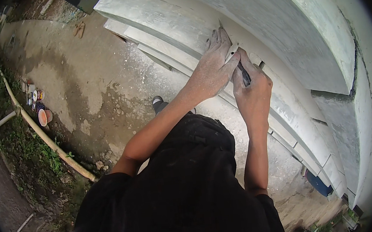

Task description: Sanding and smoothing out a decorative wall ledge with a sanding block and putty knife.

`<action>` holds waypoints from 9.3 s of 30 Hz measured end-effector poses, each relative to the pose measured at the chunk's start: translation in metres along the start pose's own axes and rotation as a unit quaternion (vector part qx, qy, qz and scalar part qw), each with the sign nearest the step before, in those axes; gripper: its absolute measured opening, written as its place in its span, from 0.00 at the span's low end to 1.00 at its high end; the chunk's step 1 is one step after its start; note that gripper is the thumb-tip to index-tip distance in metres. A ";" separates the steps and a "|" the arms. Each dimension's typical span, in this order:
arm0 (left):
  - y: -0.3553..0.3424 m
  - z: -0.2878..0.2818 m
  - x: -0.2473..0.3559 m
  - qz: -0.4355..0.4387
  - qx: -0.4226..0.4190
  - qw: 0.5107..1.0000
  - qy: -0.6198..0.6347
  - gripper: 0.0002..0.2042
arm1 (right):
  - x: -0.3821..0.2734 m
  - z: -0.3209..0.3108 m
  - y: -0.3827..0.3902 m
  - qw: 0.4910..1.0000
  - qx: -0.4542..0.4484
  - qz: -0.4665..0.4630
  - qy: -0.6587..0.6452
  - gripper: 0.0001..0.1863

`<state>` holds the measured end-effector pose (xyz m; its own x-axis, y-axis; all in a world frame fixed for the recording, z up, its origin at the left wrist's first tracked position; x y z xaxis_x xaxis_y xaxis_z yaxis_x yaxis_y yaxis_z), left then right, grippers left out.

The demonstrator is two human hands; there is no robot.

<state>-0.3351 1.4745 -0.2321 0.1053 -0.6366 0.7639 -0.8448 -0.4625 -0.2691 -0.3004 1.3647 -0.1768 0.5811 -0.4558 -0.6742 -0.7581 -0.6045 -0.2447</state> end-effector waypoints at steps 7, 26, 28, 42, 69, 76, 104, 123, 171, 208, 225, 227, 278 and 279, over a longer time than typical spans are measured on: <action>0.003 0.003 0.006 0.036 0.005 0.999 0.038 0.30 | 0.000 -0.006 -0.001 0.999 -0.003 0.005 0.044 0.22; 0.010 0.007 0.003 0.034 0.046 0.998 0.029 0.22 | -0.001 0.000 0.008 1.000 0.000 0.017 0.021 0.24; 0.006 0.007 0.006 0.055 0.028 0.998 0.022 0.22 | 0.000 0.003 0.003 0.998 0.031 -0.011 0.051 0.24; 0.014 0.016 0.016 0.038 -0.080 0.996 0.009 0.30 | 0.000 -0.018 0.017 0.999 0.012 0.020 0.048 0.22; 0.011 0.022 0.046 0.010 -0.036 0.991 0.131 0.28 | -0.001 -0.050 0.007 0.989 0.008 -0.018 0.148 0.19; 0.018 0.024 0.040 -0.023 -0.085 0.985 0.145 0.30 | -0.008 -0.038 0.019 0.993 0.004 0.032 0.115 0.20; 0.017 0.048 0.047 0.040 0.011 0.995 0.091 0.28 | 0.026 -0.046 0.016 0.997 0.019 0.030 0.073 0.21; 0.017 0.048 0.051 0.077 -0.005 0.997 0.020 0.25 | 0.042 -0.051 0.017 0.996 0.008 0.086 0.021 0.20; 0.027 0.047 0.053 -0.006 -0.060 0.988 0.142 0.31 | 0.057 -0.030 0.001 1.000 0.020 -0.017 -0.003 0.22; 0.026 0.031 0.041 -0.019 -0.079 0.983 0.167 0.27 | 0.053 -0.012 0.029 0.994 0.015 0.111 -0.011 0.20; 0.030 0.033 0.044 0.002 -0.089 0.986 0.141 0.27 | 0.057 -0.015 0.018 0.998 0.009 0.065 0.026 0.19; 0.041 0.042 0.042 -0.018 -0.075 0.989 0.130 0.28 | 0.060 -0.018 0.025 0.997 0.000 0.070 0.022 0.19; 0.020 0.045 0.042 -0.036 -0.070 0.985 0.152 0.35 | 0.052 -0.032 0.022 0.998 0.020 0.055 -0.001 0.20; 0.021 0.047 0.043 -0.062 -0.088 0.978 0.181 0.35 | 0.048 -0.036 0.028 0.998 0.013 0.062 -0.009 0.20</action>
<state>-0.3232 1.4084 -0.2329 0.0457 -0.3073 0.9505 -0.9179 -0.3885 -0.0815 -0.2834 1.3024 -0.1906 0.4769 -0.5147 -0.7125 -0.8313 -0.5273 -0.1755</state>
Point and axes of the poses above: each hand's wrist, its own y-axis away from the middle knuckle, its own z-axis out of the palm, x = y × z, the point moved 4 cm from there along -y, towards the middle knuckle, and after that the axes turned 8 degrees about -y, right-handed, at the moved point
